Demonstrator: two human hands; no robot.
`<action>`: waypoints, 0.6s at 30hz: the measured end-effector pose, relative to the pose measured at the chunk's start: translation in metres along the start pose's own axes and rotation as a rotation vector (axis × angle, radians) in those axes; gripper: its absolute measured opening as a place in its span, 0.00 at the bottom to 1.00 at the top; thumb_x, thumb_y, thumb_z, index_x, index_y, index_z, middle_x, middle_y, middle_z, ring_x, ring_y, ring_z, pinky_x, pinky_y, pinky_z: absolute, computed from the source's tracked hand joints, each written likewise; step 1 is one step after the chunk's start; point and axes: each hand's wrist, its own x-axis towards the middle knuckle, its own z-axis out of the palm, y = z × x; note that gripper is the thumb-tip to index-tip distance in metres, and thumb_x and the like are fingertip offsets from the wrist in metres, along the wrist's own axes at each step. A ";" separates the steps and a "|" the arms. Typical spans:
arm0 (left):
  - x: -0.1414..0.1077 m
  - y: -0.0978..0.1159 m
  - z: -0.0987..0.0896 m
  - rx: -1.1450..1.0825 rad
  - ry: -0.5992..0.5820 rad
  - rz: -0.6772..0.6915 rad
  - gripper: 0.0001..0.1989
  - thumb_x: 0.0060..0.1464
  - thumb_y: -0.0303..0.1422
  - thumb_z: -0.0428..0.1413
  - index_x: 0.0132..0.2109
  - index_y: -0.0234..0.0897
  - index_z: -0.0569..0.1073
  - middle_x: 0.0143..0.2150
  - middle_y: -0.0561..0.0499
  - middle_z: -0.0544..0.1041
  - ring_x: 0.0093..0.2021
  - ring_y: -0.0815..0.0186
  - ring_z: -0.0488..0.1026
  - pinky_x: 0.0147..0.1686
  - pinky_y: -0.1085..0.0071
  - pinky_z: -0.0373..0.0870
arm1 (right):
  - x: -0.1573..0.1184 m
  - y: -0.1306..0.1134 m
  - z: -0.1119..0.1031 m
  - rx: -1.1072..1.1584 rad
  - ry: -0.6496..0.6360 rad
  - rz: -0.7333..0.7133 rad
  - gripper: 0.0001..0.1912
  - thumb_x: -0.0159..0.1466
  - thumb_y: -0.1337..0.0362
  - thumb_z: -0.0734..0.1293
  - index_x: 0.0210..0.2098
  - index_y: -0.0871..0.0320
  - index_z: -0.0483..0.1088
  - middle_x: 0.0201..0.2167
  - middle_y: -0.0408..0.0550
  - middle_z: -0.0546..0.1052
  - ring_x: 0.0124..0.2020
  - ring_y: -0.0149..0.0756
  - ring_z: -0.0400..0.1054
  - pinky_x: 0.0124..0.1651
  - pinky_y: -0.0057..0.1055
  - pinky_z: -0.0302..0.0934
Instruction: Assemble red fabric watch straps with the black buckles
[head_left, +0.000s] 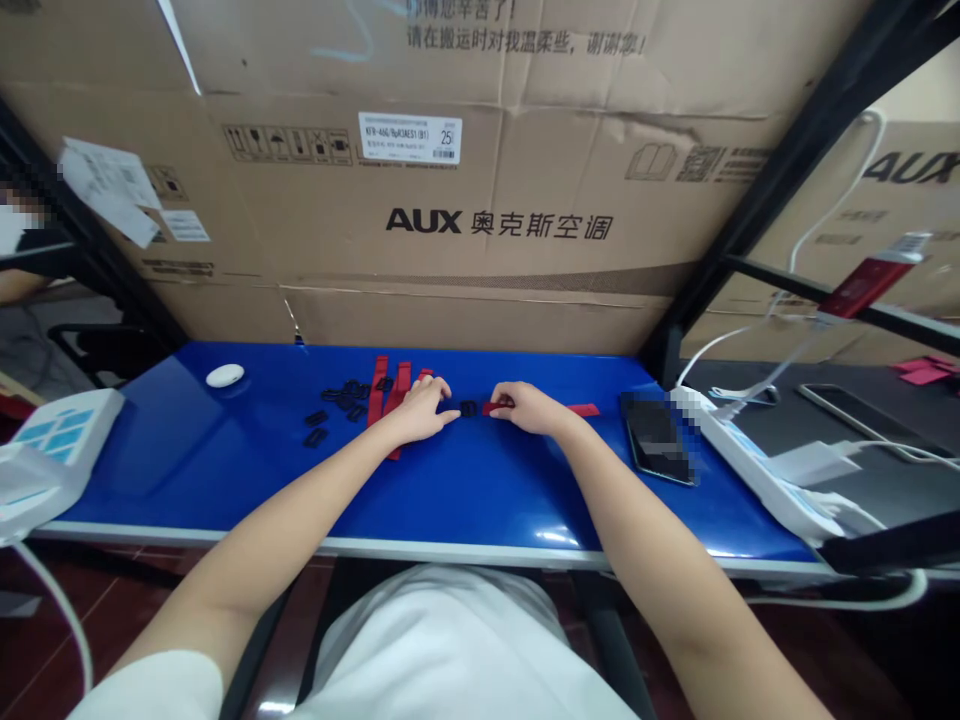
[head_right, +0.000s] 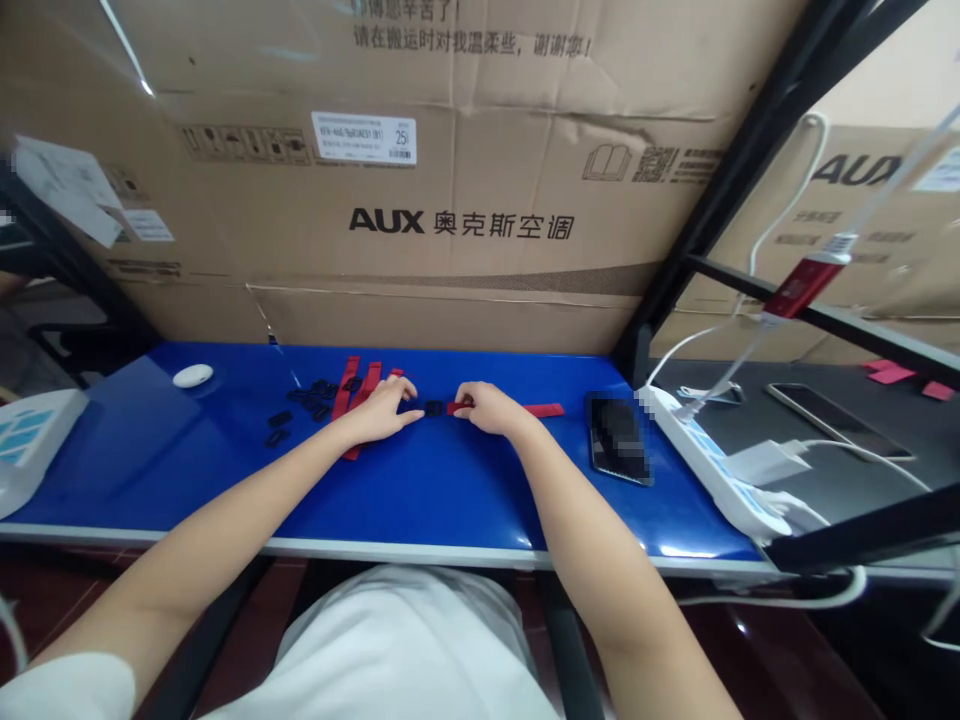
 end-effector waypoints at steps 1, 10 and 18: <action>0.000 0.003 0.001 -0.009 0.020 0.026 0.18 0.56 0.40 0.57 0.50 0.35 0.69 0.48 0.42 0.69 0.51 0.54 0.67 0.53 0.56 0.64 | 0.001 0.000 0.001 -0.003 0.016 -0.002 0.02 0.60 0.68 0.67 0.31 0.57 0.69 0.33 0.46 0.76 0.32 0.34 0.66 0.36 0.29 0.56; 0.003 0.010 0.014 0.052 0.010 0.392 0.15 0.63 0.31 0.49 0.51 0.41 0.77 0.49 0.44 0.73 0.50 0.58 0.68 0.54 0.59 0.65 | 0.000 0.003 -0.001 -0.019 0.092 0.042 0.03 0.59 0.70 0.67 0.30 0.57 0.70 0.30 0.46 0.76 0.30 0.34 0.66 0.34 0.29 0.56; 0.002 0.018 0.006 0.176 -0.013 0.314 0.07 0.60 0.28 0.53 0.38 0.34 0.75 0.40 0.41 0.74 0.45 0.55 0.71 0.50 0.59 0.67 | -0.002 0.003 -0.004 -0.026 0.091 0.046 0.03 0.58 0.70 0.67 0.29 0.57 0.70 0.30 0.47 0.76 0.31 0.34 0.66 0.35 0.29 0.57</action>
